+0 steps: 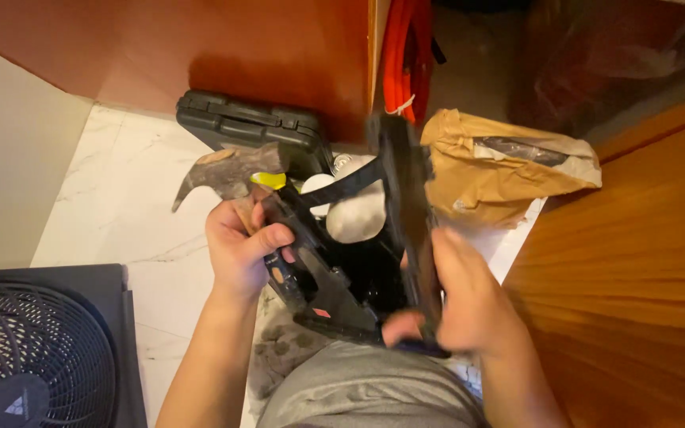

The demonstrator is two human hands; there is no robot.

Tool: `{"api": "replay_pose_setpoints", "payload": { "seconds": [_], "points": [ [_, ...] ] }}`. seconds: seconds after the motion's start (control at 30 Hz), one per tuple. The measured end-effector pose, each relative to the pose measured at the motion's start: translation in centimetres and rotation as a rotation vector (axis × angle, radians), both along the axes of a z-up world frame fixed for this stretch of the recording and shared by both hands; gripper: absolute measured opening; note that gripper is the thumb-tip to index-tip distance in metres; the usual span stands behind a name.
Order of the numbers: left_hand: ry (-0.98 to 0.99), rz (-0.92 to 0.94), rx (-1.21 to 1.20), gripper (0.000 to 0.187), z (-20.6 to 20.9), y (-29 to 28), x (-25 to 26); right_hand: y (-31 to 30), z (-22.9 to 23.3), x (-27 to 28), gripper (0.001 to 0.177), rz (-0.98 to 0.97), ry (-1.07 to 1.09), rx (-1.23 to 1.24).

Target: The person uses a hammer to repeatedly strike a black plastic component, rotating it to access different edges and joints. They occasionally inspect the piece by hand while continuing to tap it with the hammer.

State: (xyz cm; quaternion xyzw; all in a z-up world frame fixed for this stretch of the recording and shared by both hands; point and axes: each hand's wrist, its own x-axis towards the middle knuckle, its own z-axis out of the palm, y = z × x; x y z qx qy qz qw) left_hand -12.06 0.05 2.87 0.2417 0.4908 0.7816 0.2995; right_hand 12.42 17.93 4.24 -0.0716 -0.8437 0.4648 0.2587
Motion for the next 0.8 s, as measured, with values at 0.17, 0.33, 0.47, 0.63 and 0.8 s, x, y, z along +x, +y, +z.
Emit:
{"api": "replay_pose_setpoints", "payload": {
  "seconds": [0.17, 0.33, 0.47, 0.63, 0.8],
  "points": [
    [0.04, -0.027, 0.102, 0.046, 0.4, -1.5, 0.5, -0.7, 2.5, -0.4, 0.105, -0.046, -0.075, 0.198],
    [0.102, 0.017, -0.028, 0.039, -0.1, -2.4, 1.2, -0.5, 2.0, -1.2, 0.078, 0.015, -0.11, 0.126],
    [0.099, 0.004, 0.002, 0.045, -0.4, -3.3, 1.5, -1.0, 1.2, -1.7, 0.051, 0.042, -0.046, 0.072],
    [0.246, 0.045, 0.032, 0.047, 0.8, -4.4, 3.5, -1.3, -1.6, -4.0, 0.042, 0.013, -0.138, 0.2],
    [0.159, 0.0, 0.166, 0.046, 1.6, -5.0, 3.8, 0.2, -6.4, -5.1, 0.049, 0.103, 0.009, 0.12]
  ]
}}
